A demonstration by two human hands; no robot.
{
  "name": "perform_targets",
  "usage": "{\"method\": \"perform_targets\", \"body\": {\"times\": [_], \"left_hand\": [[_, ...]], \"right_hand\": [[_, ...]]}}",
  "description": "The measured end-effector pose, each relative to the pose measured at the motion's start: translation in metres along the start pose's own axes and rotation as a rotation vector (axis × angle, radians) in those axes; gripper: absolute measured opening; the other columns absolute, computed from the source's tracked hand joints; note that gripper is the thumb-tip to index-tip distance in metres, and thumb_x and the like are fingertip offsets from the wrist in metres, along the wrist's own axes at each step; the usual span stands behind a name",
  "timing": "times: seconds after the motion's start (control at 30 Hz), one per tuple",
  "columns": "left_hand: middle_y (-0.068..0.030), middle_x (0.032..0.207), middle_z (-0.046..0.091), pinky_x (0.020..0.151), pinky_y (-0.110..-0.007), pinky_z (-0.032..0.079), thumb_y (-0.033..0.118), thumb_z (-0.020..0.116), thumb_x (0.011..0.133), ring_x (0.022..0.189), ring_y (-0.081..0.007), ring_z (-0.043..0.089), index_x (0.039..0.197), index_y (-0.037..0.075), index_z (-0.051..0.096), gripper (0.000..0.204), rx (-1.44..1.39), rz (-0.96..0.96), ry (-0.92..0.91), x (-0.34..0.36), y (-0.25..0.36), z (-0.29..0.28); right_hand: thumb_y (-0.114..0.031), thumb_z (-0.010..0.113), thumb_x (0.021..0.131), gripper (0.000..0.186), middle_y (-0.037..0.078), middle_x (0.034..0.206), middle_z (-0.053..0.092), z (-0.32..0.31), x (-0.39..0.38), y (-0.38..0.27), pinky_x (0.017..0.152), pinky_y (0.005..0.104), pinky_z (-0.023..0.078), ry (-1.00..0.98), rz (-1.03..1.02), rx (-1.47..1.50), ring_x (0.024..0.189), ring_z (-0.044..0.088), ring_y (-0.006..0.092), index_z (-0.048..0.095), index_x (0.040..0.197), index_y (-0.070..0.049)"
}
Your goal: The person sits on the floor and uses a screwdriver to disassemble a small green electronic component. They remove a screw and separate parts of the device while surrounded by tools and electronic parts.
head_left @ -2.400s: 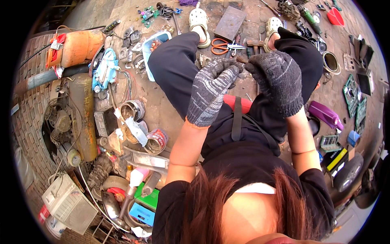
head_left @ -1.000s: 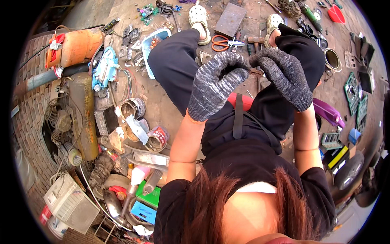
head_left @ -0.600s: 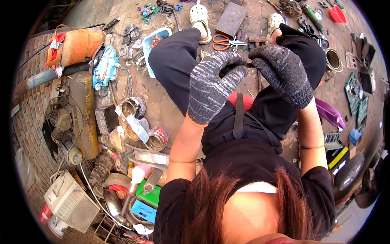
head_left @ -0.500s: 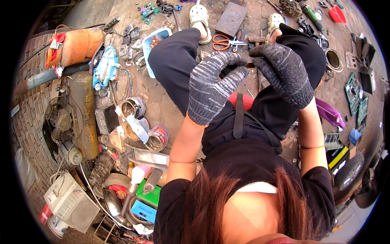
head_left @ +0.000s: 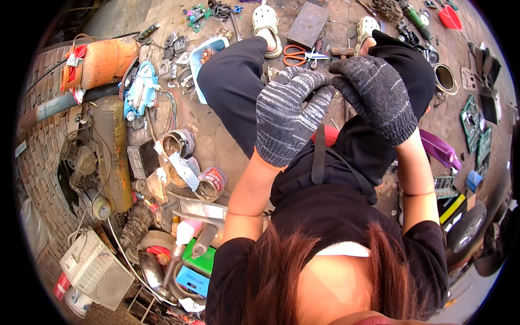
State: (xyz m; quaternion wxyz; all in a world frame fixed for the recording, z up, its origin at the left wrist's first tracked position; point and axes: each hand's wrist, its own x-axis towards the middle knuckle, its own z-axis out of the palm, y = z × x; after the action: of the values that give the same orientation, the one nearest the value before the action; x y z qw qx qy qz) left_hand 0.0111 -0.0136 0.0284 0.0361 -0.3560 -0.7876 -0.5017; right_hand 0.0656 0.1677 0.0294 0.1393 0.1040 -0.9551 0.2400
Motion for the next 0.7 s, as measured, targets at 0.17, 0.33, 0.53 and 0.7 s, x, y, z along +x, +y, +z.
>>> {"method": "perform_targets", "body": {"times": [0.17,0.33,0.53,0.7], "left_hand": [[-0.0061,0.08,0.064,0.064,-0.025,0.051,-0.008,0.071,0.074,0.07,-0.0118,0.062,0.089,-0.004,0.066,0.016,-0.236,-0.206,0.028,-0.006,-0.006,-0.001],[-0.0121,0.087,0.068,0.067,-0.025,0.054,-0.008,0.068,0.077,0.077,-0.0148,0.066,0.096,-0.006,0.066,0.02,-0.475,-0.467,-0.064,-0.009,-0.008,-0.007],[-0.0105,0.085,0.07,0.065,-0.026,0.053,-0.001,0.067,0.081,0.071,-0.0128,0.067,0.097,-0.006,0.067,0.017,-0.785,-0.705,-0.111,-0.004,-0.005,-0.013],[-0.0098,0.084,0.07,0.066,-0.025,0.053,0.001,0.066,0.082,0.073,-0.012,0.067,0.1,-0.005,0.068,0.018,-0.763,-0.692,-0.193,-0.004,-0.011,-0.014]], "right_hand": [[-0.012,0.068,0.082,0.023,0.011,0.083,0.062,-0.019,-0.001,-0.007,0.069,0.035,0.048,-0.043,0.087,0.334,0.076,0.061,0.0257,0.063,0.104,-0.005],[-0.007,0.068,0.082,0.017,0.009,0.084,0.062,-0.021,-0.005,-0.003,0.068,0.0277,0.048,0.077,0.148,0.633,0.073,0.061,0.0165,0.065,0.097,-0.002],[-0.004,0.067,0.083,0.016,0.008,0.087,0.063,-0.02,-0.009,-0.001,0.073,0.0267,0.048,0.133,0.247,0.817,0.079,0.06,0.0139,0.063,0.097,0.002],[-0.004,0.064,0.086,0.017,0.009,0.095,0.065,-0.014,-0.01,0.009,0.078,0.0278,0.049,-0.007,0.157,0.861,0.085,0.062,0.0148,0.061,0.101,0.002]]}}
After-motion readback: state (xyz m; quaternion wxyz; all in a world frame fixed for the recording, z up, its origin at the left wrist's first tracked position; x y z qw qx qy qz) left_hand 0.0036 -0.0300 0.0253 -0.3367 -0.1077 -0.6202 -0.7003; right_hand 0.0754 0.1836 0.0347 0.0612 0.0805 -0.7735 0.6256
